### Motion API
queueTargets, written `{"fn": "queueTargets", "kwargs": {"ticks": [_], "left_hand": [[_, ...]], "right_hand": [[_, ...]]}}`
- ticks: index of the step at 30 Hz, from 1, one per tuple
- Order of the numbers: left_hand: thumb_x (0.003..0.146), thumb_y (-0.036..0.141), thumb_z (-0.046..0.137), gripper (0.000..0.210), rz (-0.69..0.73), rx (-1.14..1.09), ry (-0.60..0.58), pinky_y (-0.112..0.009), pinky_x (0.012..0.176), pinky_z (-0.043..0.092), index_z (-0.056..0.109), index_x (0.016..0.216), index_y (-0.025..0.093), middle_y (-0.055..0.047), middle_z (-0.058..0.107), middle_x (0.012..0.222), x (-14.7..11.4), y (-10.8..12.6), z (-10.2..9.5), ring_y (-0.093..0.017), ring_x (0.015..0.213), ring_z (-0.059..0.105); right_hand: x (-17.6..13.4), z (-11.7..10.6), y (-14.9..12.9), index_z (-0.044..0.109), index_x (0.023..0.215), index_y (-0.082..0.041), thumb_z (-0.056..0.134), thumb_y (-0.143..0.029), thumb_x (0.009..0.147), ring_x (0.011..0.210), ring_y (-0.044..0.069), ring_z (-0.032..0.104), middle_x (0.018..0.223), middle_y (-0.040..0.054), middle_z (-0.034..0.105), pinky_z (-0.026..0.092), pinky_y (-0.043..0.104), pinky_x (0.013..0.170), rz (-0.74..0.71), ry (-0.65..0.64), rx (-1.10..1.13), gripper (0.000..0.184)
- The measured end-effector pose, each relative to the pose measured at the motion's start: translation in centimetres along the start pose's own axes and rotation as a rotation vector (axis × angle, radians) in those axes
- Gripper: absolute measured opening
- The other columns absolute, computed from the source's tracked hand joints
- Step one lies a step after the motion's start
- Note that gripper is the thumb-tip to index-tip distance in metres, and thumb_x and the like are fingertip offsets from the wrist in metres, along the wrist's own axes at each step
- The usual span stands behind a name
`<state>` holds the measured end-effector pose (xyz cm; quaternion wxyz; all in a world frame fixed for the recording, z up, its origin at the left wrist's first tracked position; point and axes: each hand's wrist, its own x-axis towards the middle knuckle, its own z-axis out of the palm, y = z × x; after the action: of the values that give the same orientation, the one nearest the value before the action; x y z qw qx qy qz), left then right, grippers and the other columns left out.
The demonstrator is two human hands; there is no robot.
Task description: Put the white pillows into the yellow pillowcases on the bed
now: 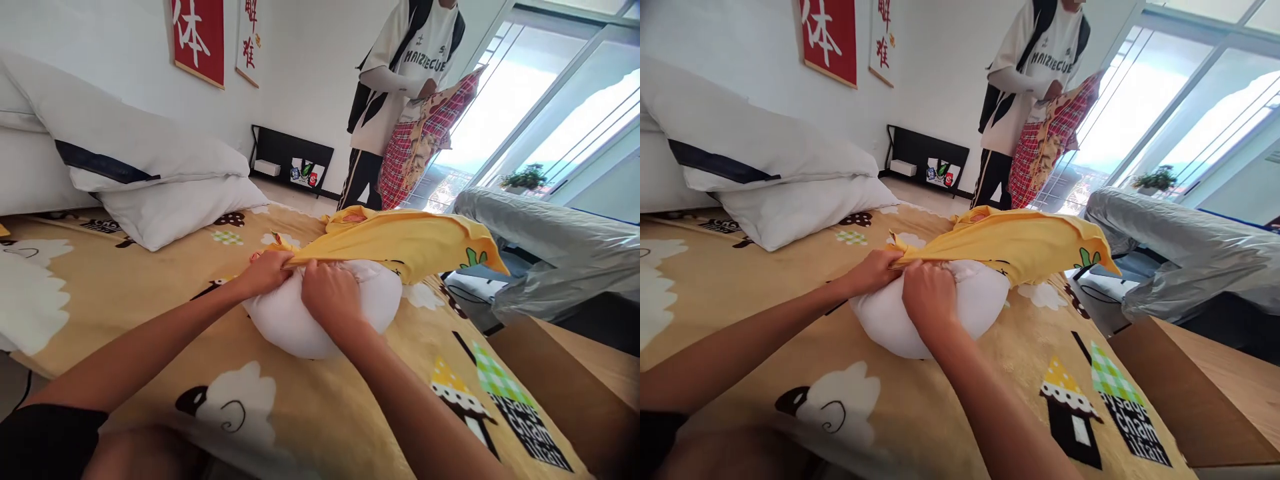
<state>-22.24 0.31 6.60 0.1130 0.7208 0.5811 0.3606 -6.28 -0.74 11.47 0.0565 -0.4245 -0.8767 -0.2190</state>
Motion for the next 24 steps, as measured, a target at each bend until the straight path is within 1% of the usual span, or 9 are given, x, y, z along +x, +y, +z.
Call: {"fn": "queueTargets", "kwargs": {"ticks": [2,4,6,8,10,14,16,20,24], "left_hand": [[0.079,0.025,0.048,0.016,-0.045,0.06,0.067,-0.026,0.061,0.032,0.054,0.067,0.017,-0.003,0.061,0.07,0.0,0.0,0.6,-0.016,0.066,0.052],[0.08,0.025,0.046,0.019,-0.078,0.048,0.104,-0.026,0.059,0.031,0.056,0.067,0.016,-0.003,0.062,0.068,0.0,0.0,1.0,-0.016,0.065,0.052],[0.079,0.024,0.046,0.021,-0.092,-0.002,0.123,-0.025,0.056,0.028,0.055,0.062,0.016,-0.001,0.059,0.063,0.0,0.0,1.2,-0.014,0.062,0.05],[0.076,0.024,0.048,0.023,-0.089,-0.061,0.146,-0.024,0.054,0.026,0.049,0.055,0.015,0.001,0.051,0.056,0.1,-0.3,1.2,-0.012,0.058,0.046],[0.071,0.026,0.052,0.023,-0.085,-0.174,0.171,-0.023,0.053,0.024,0.045,0.052,0.015,0.003,0.044,0.053,0.2,-0.7,1.0,-0.01,0.056,0.041],[0.065,0.03,0.055,0.019,-0.119,-0.577,0.18,-0.02,0.051,0.026,0.046,0.058,0.015,0.005,0.04,0.058,0.5,-2.0,0.1,-0.008,0.056,0.035],[0.065,0.03,0.055,0.019,-0.126,-0.626,0.215,-0.02,0.051,0.026,0.046,0.06,0.015,0.005,0.039,0.06,0.3,-2.3,-0.4,-0.007,0.056,0.033],[0.066,0.027,0.054,0.028,-0.093,-0.297,0.338,-0.022,0.05,0.02,0.032,0.052,0.017,0.005,0.028,0.054,-0.5,-1.7,-0.9,-0.007,0.055,0.027],[0.07,0.022,0.047,0.029,-0.028,0.034,0.327,-0.026,0.053,0.02,0.024,0.053,0.018,0.004,0.027,0.051,-1.7,-0.2,-0.5,-0.008,0.052,0.028]], "right_hand": [[-3.0,0.2,0.0,0.063,0.111,-0.01,0.041,-0.017,0.092,0.103,0.028,0.06,0.11,0.0199,0.065,0.043,0.038,0.084,-0.064,0.259,-0.037,0.03],[-6.0,0.7,0.2,0.057,0.124,-0.012,0.045,-0.02,0.092,0.124,0.032,0.048,0.131,0.0201,0.055,0.035,0.045,0.098,-0.096,0.487,-0.064,0.035],[-8.2,1.4,0.6,0.052,0.132,-0.013,0.048,-0.025,0.092,0.132,0.033,0.039,0.14,0.0186,0.049,0.027,0.049,0.104,-0.069,0.56,-0.063,0.042],[-8.7,2.2,1.2,0.048,0.136,-0.013,0.048,-0.033,0.093,0.134,0.033,0.038,0.141,0.0185,0.048,0.026,0.05,0.105,-0.054,0.509,-0.022,0.048],[-7.5,2.6,1.9,0.045,0.139,-0.015,0.045,-0.041,0.094,0.135,0.03,0.037,0.143,0.0168,0.046,0.026,0.047,0.105,-0.112,0.414,0.071,0.051],[-2.4,2.1,2.7,0.046,0.136,-0.019,0.042,-0.047,0.095,0.127,0.023,0.046,0.138,0.0133,0.053,0.028,0.04,0.101,-0.262,0.245,0.22,0.05],[0.0,1.4,2.5,0.054,0.127,-0.017,0.043,-0.046,0.095,0.117,0.024,0.053,0.126,0.0136,0.061,0.03,0.039,0.096,-0.261,0.142,0.206,0.045],[3.4,1.4,1.5,0.065,0.104,-0.017,0.043,-0.042,0.093,0.097,0.023,0.061,0.11,0.0111,0.068,0.033,0.037,0.086,-0.222,-0.03,0.198,0.035],[5.5,3.4,0.9,0.066,0.107,-0.015,0.037,-0.027,0.094,0.102,0.024,0.059,0.112,0.0127,0.068,0.032,0.039,0.089,-0.101,0.053,0.218,0.034]]}}
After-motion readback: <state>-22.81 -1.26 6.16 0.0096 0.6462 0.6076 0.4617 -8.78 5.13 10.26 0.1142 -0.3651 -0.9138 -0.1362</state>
